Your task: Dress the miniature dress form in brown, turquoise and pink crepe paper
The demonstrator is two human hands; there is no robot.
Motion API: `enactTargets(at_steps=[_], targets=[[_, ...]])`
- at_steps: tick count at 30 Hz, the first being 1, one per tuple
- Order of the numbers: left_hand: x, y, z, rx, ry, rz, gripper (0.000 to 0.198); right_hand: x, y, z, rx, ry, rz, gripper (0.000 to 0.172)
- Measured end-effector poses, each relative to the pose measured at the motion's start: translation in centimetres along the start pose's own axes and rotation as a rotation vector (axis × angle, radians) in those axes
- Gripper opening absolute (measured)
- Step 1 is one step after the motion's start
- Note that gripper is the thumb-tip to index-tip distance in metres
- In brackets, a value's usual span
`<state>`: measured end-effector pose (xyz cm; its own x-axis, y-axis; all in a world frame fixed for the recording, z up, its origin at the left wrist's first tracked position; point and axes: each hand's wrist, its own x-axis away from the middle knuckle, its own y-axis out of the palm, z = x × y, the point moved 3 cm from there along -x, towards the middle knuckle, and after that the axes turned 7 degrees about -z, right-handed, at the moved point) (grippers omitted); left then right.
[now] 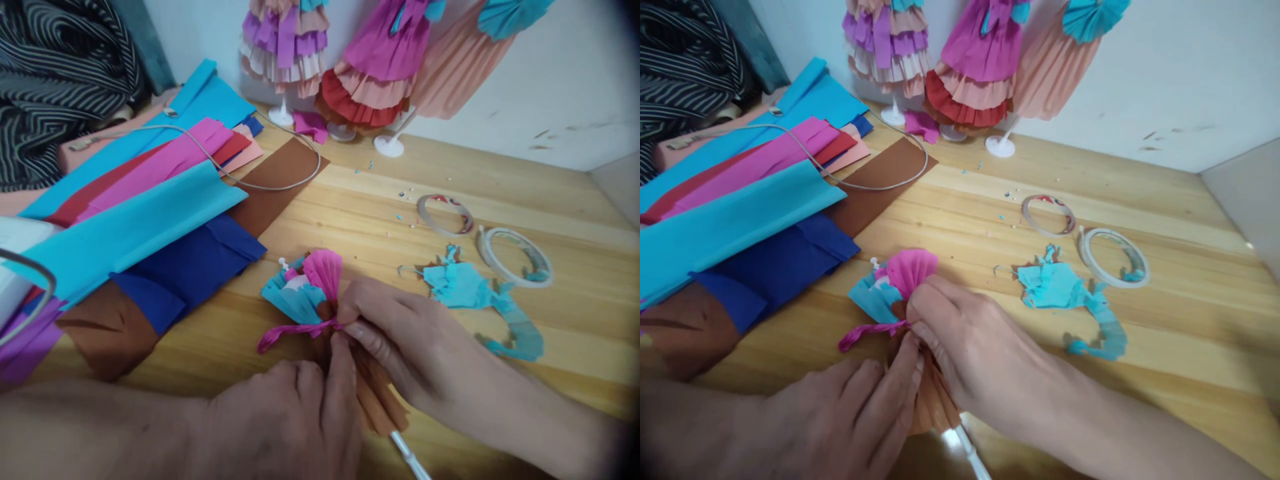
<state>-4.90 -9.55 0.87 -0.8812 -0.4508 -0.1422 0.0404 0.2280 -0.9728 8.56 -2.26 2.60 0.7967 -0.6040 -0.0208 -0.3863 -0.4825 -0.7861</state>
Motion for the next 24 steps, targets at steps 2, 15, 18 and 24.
enactTargets(at_steps=[2, 15, 18, 24], targets=[[0.0, 0.0, 0.0, 0.004, 0.0, 0.001, 0.033, -0.1, 0.1, 0.0, -0.008, -0.002, 0.008, 0.021], [0.3, -0.5, -1.2, 0.015, 0.024, 0.112, 0.033, 0.2, -0.4, 0.7, -0.056, 0.006, 0.001, 0.016], [0.4, -0.3, -1.5, 0.04, 0.004, 0.172, 0.033, 0.1, -0.5, 1.1, -0.061, -0.01, 0.032, 0.017], [0.5, -0.4, -2.8, 0.192, -0.096, 0.299, 0.038, 0.8, -2.0, 1.2, -0.017, -0.02, 0.107, 0.013]])
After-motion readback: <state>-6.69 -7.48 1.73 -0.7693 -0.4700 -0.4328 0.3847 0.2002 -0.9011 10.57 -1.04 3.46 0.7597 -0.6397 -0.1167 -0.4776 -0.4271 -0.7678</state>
